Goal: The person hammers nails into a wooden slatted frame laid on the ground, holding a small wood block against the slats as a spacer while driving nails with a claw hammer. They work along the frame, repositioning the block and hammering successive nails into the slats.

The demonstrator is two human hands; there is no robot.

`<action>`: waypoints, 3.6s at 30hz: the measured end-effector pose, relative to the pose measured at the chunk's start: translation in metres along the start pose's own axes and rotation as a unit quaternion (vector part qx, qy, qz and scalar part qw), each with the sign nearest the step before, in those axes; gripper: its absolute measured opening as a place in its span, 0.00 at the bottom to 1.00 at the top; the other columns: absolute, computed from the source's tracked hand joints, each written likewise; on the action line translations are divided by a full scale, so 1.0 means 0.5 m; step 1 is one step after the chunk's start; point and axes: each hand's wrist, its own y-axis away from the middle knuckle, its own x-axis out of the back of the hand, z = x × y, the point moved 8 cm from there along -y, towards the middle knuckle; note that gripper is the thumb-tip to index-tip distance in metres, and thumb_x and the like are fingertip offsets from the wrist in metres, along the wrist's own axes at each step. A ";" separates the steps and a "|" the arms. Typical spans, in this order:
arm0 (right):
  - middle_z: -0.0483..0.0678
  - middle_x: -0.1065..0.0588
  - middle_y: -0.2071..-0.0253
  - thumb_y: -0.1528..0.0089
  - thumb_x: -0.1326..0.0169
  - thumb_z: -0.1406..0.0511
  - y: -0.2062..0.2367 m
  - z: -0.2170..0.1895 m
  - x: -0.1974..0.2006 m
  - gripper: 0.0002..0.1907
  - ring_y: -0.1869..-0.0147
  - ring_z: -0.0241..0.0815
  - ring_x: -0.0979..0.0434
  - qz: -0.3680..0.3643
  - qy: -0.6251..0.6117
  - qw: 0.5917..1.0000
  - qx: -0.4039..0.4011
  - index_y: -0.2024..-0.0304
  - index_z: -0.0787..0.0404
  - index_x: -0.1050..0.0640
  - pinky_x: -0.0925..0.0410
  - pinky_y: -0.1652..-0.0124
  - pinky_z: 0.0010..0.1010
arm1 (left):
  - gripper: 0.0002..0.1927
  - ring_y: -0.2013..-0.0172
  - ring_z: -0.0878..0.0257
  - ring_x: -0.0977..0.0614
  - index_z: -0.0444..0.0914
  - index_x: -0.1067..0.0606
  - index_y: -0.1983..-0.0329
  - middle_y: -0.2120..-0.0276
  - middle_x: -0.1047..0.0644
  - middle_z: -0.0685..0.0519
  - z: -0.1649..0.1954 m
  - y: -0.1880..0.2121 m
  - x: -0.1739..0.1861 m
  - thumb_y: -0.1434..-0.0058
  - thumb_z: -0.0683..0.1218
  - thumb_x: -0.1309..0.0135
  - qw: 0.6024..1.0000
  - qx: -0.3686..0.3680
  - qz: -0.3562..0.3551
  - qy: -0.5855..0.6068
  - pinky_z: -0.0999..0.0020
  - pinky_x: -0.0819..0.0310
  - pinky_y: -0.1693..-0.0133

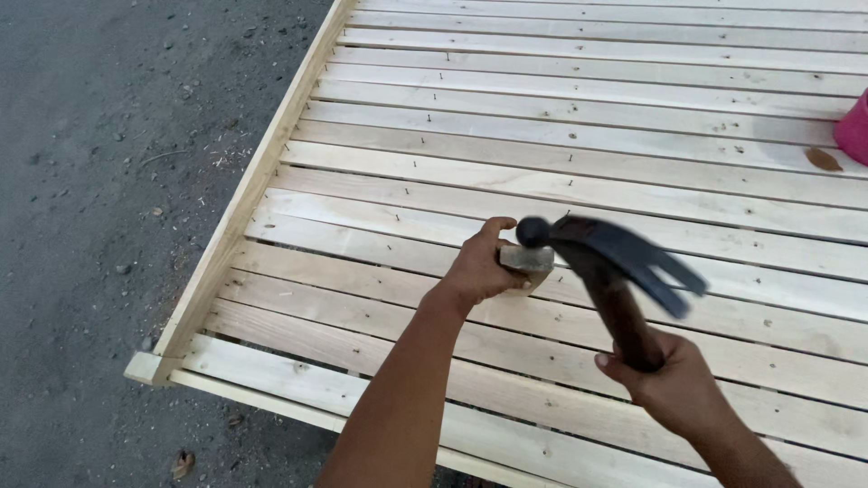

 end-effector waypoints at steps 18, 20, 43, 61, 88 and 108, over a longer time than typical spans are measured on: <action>0.51 0.26 0.78 0.43 0.32 0.55 -0.004 0.056 -0.047 0.23 0.73 0.43 0.28 -0.013 -0.002 0.997 -0.076 0.51 0.60 0.17 0.33 0.67 0.39 | 0.52 0.48 0.58 0.18 0.43 0.37 0.32 0.50 0.18 0.49 0.000 0.000 -0.004 0.62 0.39 0.24 0.998 -0.002 -0.002 -0.062 0.67 0.22 0.45; 0.50 0.23 0.78 0.45 0.33 0.55 -0.012 0.064 -0.029 0.23 0.72 0.41 0.25 0.024 0.005 0.999 -0.029 0.53 0.62 0.17 0.31 0.66 0.36 | 0.52 0.48 0.58 0.18 0.43 0.37 0.32 0.50 0.18 0.49 0.011 0.004 -0.004 0.62 0.39 0.25 0.998 -0.004 -0.007 -0.059 0.67 0.22 0.45; 0.54 0.20 0.66 0.42 0.35 0.49 -0.109 0.394 -0.104 0.29 0.67 0.47 0.18 -0.003 0.183 0.964 -0.192 0.45 0.59 0.19 0.26 0.60 0.39 | 0.29 0.54 0.63 0.14 0.46 0.17 0.50 0.54 0.15 0.54 0.017 0.012 -0.010 0.58 0.39 0.27 0.996 0.053 -0.048 -0.056 0.69 0.19 0.46; 0.50 0.30 0.78 0.38 0.36 0.58 -0.141 0.365 -0.131 0.25 0.80 0.43 0.32 -0.032 0.019 0.956 -0.290 0.44 0.64 0.25 0.34 0.77 0.37 | 0.29 0.54 0.62 0.15 0.47 0.18 0.49 0.54 0.16 0.54 0.021 -0.002 -0.019 0.57 0.41 0.27 0.994 0.052 -0.037 -0.089 0.68 0.19 0.48; 0.50 0.25 0.75 0.39 0.36 0.56 -0.218 0.224 -0.085 0.21 0.71 0.39 0.26 0.167 -0.121 0.978 0.028 0.58 0.70 0.21 0.30 0.67 0.37 | 0.29 0.54 0.61 0.14 0.46 0.17 0.51 0.55 0.15 0.54 0.018 -0.016 -0.018 0.60 0.43 0.26 0.994 0.055 -0.031 -0.085 0.66 0.19 0.49; 0.48 0.26 0.79 0.41 0.36 0.58 -0.222 0.140 -0.104 0.17 0.77 0.40 0.26 0.119 -0.091 0.987 0.060 0.63 0.66 0.23 0.31 0.72 0.38 | 0.30 0.57 0.61 0.13 0.45 0.16 0.52 0.58 0.14 0.52 0.010 -0.028 -0.014 0.63 0.43 0.25 0.995 0.040 -0.024 -0.088 0.67 0.18 0.51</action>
